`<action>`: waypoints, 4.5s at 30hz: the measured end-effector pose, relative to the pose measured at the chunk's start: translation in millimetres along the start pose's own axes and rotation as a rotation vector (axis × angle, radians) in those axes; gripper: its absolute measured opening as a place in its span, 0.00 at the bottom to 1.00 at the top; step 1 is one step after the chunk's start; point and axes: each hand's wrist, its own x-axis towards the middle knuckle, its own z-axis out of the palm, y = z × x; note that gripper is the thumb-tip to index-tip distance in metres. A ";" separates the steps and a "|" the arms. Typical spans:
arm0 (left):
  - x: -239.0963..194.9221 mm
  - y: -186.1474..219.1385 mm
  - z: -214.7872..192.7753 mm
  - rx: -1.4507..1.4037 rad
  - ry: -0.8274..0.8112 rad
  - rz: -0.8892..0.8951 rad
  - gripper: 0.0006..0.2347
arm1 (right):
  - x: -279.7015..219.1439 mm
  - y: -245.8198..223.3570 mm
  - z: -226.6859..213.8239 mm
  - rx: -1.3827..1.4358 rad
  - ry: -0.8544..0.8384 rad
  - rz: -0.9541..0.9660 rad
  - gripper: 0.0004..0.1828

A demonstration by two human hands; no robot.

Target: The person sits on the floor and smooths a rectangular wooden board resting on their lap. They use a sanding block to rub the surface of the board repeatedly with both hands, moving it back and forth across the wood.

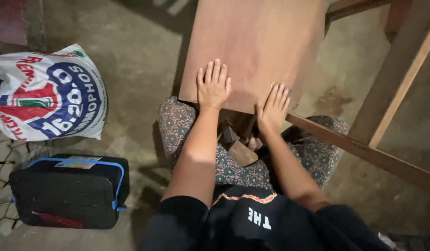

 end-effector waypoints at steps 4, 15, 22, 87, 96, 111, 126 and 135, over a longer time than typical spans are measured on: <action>-1.2 -2.0 8.1 -0.010 0.122 0.013 0.20 | -13.3 6.3 22.9 -0.073 0.055 -0.046 0.45; 13.1 2.6 -32.9 0.030 -0.101 0.027 0.18 | 202.6 -17.3 -33.0 0.007 -0.024 -0.042 0.40; 9.4 3.6 -28.4 0.022 -0.071 0.007 0.18 | 246.0 -40.2 -13.3 -0.027 -0.077 0.107 0.36; 263.0 47.8 51.1 0.284 -0.829 0.072 0.43 | 163.4 -4.0 2.0 0.008 0.190 0.057 0.34; 252.1 27.4 62.0 0.413 -0.728 -0.075 0.41 | 162.8 -1.7 2.2 0.002 0.168 0.054 0.34; 249.7 33.4 41.6 0.352 -0.733 0.145 0.43 | 164.7 -2.0 7.4 -0.001 0.258 0.051 0.35; 217.6 -1.8 39.4 0.325 -0.668 0.228 0.46 | 165.7 -5.1 0.5 0.018 0.269 0.040 0.34; 253.7 0.3 69.7 0.275 -0.667 0.156 0.45 | 165.5 -7.1 -1.3 -0.004 0.260 0.042 0.34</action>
